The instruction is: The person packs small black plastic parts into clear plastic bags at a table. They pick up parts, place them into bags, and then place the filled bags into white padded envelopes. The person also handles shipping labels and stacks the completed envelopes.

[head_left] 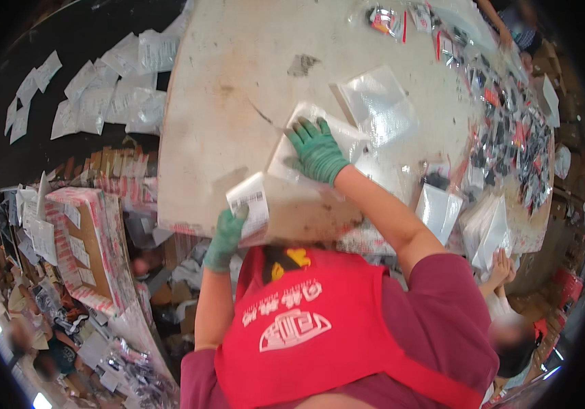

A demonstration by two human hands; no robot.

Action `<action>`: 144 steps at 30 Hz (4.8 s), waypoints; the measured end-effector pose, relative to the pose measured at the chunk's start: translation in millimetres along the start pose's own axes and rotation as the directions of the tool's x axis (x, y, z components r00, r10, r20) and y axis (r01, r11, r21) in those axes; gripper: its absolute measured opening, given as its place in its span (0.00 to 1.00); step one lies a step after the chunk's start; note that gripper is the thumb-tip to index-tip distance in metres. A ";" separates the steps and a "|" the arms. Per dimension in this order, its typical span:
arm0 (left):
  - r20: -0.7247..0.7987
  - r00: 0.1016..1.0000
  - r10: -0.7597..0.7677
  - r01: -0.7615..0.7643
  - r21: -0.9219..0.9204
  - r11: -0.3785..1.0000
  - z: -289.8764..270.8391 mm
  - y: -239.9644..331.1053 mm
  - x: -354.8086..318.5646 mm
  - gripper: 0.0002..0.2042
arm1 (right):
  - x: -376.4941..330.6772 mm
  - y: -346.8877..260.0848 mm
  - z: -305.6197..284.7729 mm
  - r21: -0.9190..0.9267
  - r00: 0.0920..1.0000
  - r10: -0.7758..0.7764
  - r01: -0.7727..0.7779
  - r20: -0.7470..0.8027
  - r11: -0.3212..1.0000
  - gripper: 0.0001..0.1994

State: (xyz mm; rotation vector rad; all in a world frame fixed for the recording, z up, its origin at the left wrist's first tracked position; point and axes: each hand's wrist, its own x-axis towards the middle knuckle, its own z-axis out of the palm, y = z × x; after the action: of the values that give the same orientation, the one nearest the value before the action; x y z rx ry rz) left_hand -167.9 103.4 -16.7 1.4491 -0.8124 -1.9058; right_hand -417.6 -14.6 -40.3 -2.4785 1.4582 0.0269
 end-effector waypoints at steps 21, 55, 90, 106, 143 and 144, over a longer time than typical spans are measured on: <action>0.183 0.966 -0.180 0.107 0.349 0.931 -20.3 -24.0 -5.0 0.16 | -121.2 92.1 -78.3 0.698 0.835 0.363 0.034 -0.413 0.715 0.08; 0.325 0.941 -0.090 -0.098 0.519 0.849 144.8 122.4 78.3 0.12 | -52.0 83.4 -67.2 0.823 0.972 -0.123 0.235 -0.200 0.517 0.15; 0.589 0.753 0.294 -0.561 0.808 -0.180 135.1 5.9 120.5 0.19 | -28.0 304.5 -50.9 0.252 0.602 0.785 -0.745 -0.146 0.618 0.35; 0.064 0.928 0.366 -0.239 0.857 0.456 -134.6 166.4 133.7 0.21 | -128.4 127.9 -91.3 0.226 0.715 0.274 -0.165 -0.643 0.960 0.28; 0.410 0.903 0.129 -0.411 0.738 0.535 -72.7 -0.6 -25.9 0.09 | -62.1 -118.8 -46.6 0.921 0.965 0.055 -0.261 0.256 0.290 0.12; 0.353 0.935 0.027 -0.335 0.857 0.391 -109.2 -32.4 -18.0 0.09 | -60.3 -107.1 -50.8 0.885 0.892 0.056 -0.453 0.449 0.108 0.11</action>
State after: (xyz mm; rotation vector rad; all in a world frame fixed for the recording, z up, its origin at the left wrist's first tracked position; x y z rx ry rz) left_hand -61.2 125.5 -54.4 1.5078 -2.3529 -1.4855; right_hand -361.1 74.3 40.9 -0.9875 1.1054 -0.3590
